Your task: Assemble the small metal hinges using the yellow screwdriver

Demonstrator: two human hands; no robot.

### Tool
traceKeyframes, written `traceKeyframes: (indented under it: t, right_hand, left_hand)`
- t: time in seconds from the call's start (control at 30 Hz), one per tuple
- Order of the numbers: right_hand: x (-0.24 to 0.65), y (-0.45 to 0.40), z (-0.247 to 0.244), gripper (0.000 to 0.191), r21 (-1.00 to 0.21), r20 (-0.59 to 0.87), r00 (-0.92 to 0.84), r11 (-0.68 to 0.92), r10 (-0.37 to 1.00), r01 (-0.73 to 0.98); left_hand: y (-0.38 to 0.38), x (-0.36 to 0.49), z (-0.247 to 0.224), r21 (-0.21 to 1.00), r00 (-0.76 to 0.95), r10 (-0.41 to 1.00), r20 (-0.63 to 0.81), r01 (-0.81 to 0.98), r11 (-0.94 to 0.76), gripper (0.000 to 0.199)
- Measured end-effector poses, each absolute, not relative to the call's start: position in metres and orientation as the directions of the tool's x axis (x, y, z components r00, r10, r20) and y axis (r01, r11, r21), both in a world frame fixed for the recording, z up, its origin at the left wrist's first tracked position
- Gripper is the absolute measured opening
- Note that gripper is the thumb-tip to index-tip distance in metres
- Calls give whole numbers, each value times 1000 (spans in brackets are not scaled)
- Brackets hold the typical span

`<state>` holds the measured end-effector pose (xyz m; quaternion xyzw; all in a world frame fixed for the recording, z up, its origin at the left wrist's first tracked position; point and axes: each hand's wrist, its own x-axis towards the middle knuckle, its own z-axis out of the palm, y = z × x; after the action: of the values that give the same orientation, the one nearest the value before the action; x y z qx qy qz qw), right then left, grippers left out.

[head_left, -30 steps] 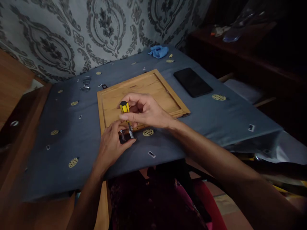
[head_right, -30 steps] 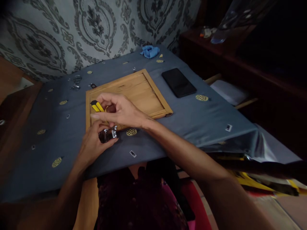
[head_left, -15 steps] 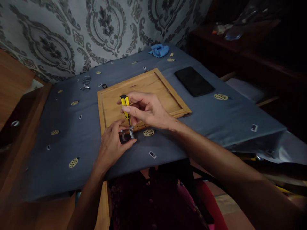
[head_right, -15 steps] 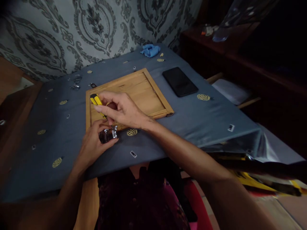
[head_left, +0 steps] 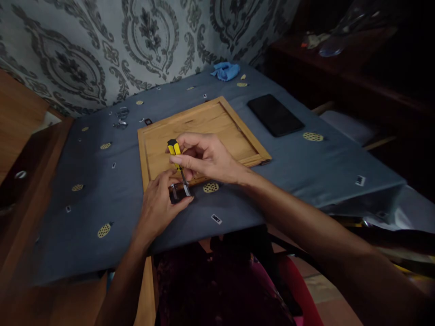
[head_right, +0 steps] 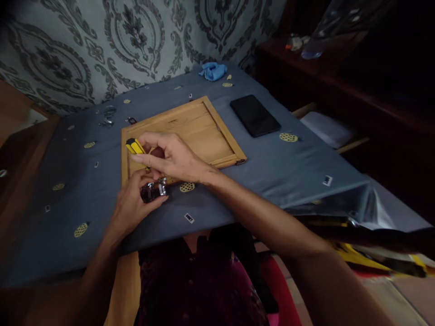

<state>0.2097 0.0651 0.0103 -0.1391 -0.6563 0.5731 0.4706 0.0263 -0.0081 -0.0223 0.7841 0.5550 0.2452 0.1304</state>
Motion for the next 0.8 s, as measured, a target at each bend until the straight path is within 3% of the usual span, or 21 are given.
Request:
traceKeyframes:
  t: [0.2,0.43,0.7,0.8]
  right_hand:
    - [208,65,11,44,-885,420,-537,201,732,-419]
    - [217,66,16,29,-909,412,-589,269,695,-318]
    - [213,69,11,44,-902,414,-524,258,744,-346]
    - [215,69,14,40,-896,431,-549,265,716,-357]
  left_hand:
    - [-7,27,-21,493,250,945,211,808,-323,51]
    - [-9,26,-23,496,250,938,241,799,-340,56]
    - [-8,26,-23,507,269,945,188,797,-328,57]
    - [-8,26,-22,508,261,945,198,797,-327,58]
